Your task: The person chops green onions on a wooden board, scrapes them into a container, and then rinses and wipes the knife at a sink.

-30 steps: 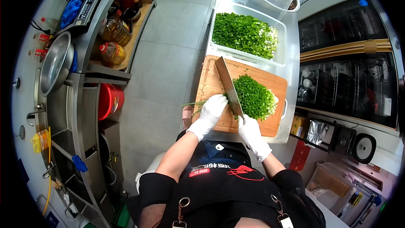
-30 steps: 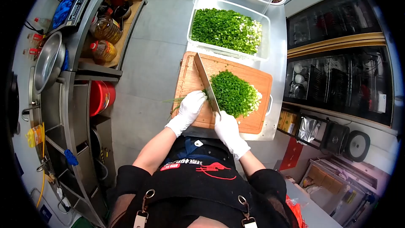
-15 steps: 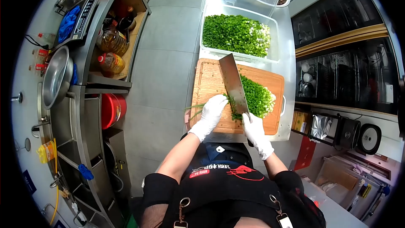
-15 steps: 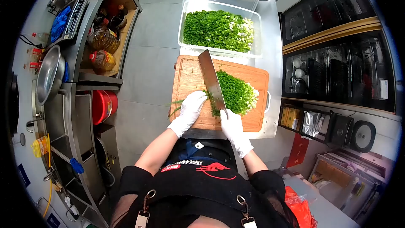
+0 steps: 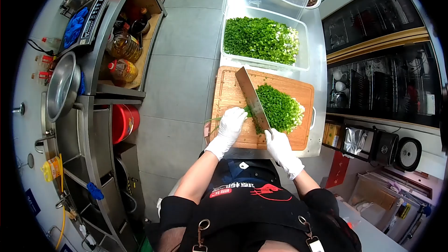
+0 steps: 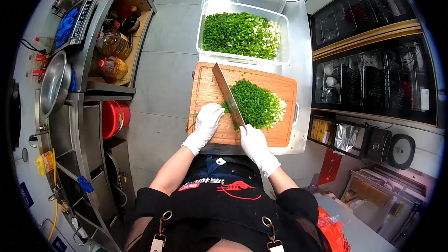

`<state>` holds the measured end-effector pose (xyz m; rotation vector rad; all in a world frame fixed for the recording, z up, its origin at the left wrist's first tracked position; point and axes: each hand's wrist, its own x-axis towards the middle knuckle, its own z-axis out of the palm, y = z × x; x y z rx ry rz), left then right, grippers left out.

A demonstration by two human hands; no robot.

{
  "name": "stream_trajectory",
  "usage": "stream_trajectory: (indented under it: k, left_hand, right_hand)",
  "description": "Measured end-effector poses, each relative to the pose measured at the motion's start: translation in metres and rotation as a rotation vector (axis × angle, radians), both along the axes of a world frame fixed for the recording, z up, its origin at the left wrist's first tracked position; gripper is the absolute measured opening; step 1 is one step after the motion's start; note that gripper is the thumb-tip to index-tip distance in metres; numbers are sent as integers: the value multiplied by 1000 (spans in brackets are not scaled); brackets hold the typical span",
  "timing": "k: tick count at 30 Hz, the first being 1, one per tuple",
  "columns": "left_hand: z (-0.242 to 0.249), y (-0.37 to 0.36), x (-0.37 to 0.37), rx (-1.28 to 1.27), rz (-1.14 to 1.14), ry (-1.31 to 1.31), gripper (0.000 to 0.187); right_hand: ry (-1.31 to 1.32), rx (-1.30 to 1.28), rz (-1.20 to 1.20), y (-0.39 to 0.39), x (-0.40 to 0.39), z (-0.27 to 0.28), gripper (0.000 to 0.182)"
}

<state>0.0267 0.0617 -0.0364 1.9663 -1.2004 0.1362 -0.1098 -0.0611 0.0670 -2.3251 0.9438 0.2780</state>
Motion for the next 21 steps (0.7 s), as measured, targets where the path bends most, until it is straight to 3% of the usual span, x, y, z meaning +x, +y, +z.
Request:
stream_trajectory:
  k: [5,7,13,21]
  left_hand:
    - [0,0,-1,-5,5,-4,20]
    - [-1,1,-1,-18,12,-16,20]
    - [-2,0,-1,-10,1,15,20]
    - [0,1,-1,-7,-12,14,21]
  right_hand:
    - [60,13,6,4,21,-8,28]
    - [-188,35,-57,4,18,-13,29]
    - [-202,234,-168,-4,-2,-2,27]
    - [-81,-56,41,11,9,-9,27]
